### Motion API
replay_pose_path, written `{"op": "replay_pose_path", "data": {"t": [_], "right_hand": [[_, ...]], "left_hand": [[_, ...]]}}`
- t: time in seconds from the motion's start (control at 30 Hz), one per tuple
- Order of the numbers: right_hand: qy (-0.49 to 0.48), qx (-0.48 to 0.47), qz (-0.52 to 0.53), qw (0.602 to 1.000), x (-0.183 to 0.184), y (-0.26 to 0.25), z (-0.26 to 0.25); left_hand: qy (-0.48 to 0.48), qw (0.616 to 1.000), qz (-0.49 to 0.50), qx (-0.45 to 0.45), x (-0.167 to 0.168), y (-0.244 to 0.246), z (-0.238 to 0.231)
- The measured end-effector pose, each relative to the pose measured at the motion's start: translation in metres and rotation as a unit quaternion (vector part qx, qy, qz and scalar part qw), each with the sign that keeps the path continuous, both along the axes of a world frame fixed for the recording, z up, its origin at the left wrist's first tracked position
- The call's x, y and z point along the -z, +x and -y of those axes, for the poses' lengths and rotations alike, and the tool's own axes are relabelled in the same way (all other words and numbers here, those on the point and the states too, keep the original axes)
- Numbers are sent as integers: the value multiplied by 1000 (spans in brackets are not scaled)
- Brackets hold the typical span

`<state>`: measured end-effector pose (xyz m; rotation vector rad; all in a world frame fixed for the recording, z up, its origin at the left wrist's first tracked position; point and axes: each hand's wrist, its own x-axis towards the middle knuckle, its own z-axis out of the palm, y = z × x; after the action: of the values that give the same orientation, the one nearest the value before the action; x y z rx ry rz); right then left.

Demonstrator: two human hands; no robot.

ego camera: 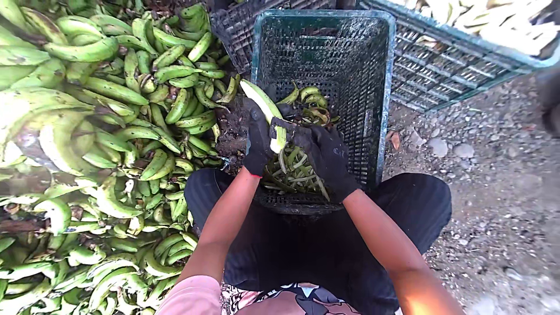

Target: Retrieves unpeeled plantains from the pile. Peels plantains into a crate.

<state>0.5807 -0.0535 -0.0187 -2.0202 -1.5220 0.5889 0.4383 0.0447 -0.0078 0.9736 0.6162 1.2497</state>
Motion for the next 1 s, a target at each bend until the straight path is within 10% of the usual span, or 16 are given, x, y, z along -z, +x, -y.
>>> {"op": "replay_pose_path", "data": {"t": [0.3, 0.53, 0.77, 1.0], "right_hand": [[6, 15, 103, 995, -1, -3, 0], [-32, 49, -71, 996, 3, 36, -22], [-14, 71, -135, 988, 9, 51, -22], [23, 11, 1, 1000, -2, 5, -7]], "left_hand": [[18, 975, -211, -72, -8, -5, -8], [60, 910, -365, 186, -5, -2, 19], [106, 899, -349, 244, -6, -5, 28], [50, 962, -215, -163, -4, 3, 4]]}}
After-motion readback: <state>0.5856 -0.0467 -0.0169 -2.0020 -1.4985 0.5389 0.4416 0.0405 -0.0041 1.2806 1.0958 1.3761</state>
